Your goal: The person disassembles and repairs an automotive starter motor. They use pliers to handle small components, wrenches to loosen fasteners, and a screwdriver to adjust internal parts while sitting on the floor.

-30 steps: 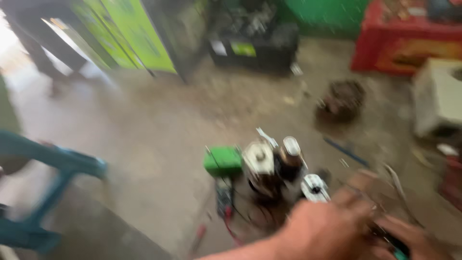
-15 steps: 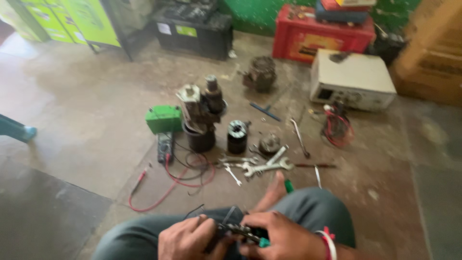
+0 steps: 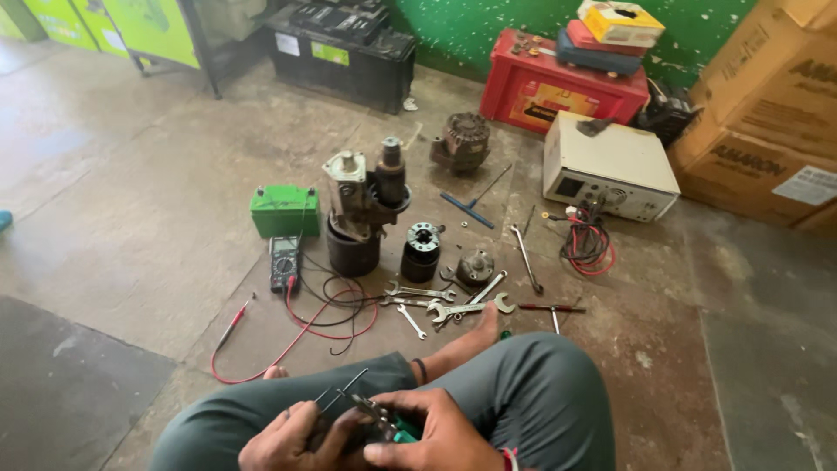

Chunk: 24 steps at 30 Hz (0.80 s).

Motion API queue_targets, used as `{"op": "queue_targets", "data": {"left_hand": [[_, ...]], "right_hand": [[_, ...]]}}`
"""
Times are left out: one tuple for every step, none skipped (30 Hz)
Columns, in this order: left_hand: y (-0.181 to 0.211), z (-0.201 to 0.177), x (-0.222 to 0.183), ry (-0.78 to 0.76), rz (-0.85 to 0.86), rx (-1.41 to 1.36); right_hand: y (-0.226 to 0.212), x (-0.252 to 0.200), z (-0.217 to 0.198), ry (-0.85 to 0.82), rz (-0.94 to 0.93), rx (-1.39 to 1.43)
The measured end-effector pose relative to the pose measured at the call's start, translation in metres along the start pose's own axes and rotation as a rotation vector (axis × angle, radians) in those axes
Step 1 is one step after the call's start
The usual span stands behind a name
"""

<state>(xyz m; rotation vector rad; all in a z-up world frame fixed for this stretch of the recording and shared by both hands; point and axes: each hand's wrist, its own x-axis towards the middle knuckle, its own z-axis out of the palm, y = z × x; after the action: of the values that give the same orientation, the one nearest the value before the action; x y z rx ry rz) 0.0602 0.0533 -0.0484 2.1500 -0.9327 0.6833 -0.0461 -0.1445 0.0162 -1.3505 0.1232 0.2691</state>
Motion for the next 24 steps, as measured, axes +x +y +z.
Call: {"op": "queue_targets", "data": {"left_hand": [[-0.012, 0.0, -0.006, -0.029, -0.191, -0.034], [-0.023, -0.001, -0.012, -0.057, -0.381, -0.068], [-0.033, 0.0, -0.017, -0.038, -0.47, -0.122], [-0.04, 0.002, -0.022, -0.018, -0.559, -0.176], [-0.049, 0.003, -0.024, 0.005, -0.642, -0.23], [-0.058, 0.0, -0.025, -0.043, -0.674, -0.172], [-0.07, -0.004, -0.021, -0.089, -0.698, -0.112], [-0.079, -0.004, -0.015, -0.134, -0.721, -0.052], [-0.085, -0.004, -0.009, -0.067, -0.751, -0.173], [-0.087, -0.001, -0.003, 0.002, -0.779, -0.299], [-0.087, -0.003, -0.006, 0.068, -0.827, -0.421], [-0.089, -0.005, -0.008, -0.003, -0.835, -0.395], [-0.092, -0.005, -0.006, -0.061, -0.839, -0.369], [-0.094, -0.005, -0.004, -0.12, -0.844, -0.344], [-0.095, -0.001, 0.001, -0.129, -0.848, -0.368], [-0.094, 0.006, 0.007, -0.138, -0.853, -0.392], [-0.092, 0.013, 0.012, -0.147, -0.858, -0.418], [-0.09, 0.018, 0.018, -0.206, -0.903, -0.45], [-0.087, 0.023, 0.025, -0.268, -0.951, -0.48], [-0.084, 0.03, 0.034, -0.329, -0.999, -0.51], [-0.08, 0.038, 0.045, -0.322, -0.951, -0.5], [-0.076, 0.049, 0.056, -0.315, -0.902, -0.489], [-0.074, 0.061, 0.067, -0.316, -0.849, -0.486], [-0.075, 0.073, 0.078, -0.342, -0.845, -0.456]], "right_hand": [[0.001, 0.011, 0.008, -0.002, 0.007, 0.024], [0.003, 0.023, 0.017, 0.009, -0.03, 0.015], [0.006, 0.035, 0.027, 0.025, -0.065, 0.008], [0.009, 0.045, 0.035, 0.042, -0.101, 0.002], [0.01, 0.057, 0.041, 0.169, -0.049, 0.112], [0.01, 0.068, 0.044, 0.297, 0.002, 0.221], [0.008, 0.08, 0.043, 0.424, 0.045, 0.333], [0.004, 0.09, 0.033, 0.404, 0.004, 0.249], [-0.001, 0.102, 0.019, 0.38, -0.039, 0.179], [-0.002, 0.114, 0.002, 0.356, -0.082, 0.109], [0.003, 0.127, -0.014, 0.386, -0.141, -0.285], [0.013, 0.143, -0.031, 0.402, -0.2, -0.681], [0.023, 0.159, -0.05, 0.347, -0.145, -0.926], [0.036, 0.175, -0.066, 0.285, -0.091, -1.171], [0.052, 0.191, -0.082, 0.2, 0.039, -1.329], [0.069, 0.205, -0.095, 0.112, 0.172, -1.484], [0.088, 0.215, -0.105, 0.103, 0.247, -1.462], [0.107, 0.222, -0.114, 0.093, 0.321, -1.439], [0.122, 0.227, -0.123, 0.078, 0.398, -1.413], [0.134, 0.231, -0.132, 0.066, 0.381, -1.368], [0.144, 0.235, -0.139, 0.058, 0.368, -1.315], [0.152, 0.239, -0.145, 0.051, 0.355, -1.262], [0.156, 0.241, -0.15, 0.049, 0.317, -1.213], [0.158, 0.245, -0.155, 0.048, 0.28, -1.163]]}}
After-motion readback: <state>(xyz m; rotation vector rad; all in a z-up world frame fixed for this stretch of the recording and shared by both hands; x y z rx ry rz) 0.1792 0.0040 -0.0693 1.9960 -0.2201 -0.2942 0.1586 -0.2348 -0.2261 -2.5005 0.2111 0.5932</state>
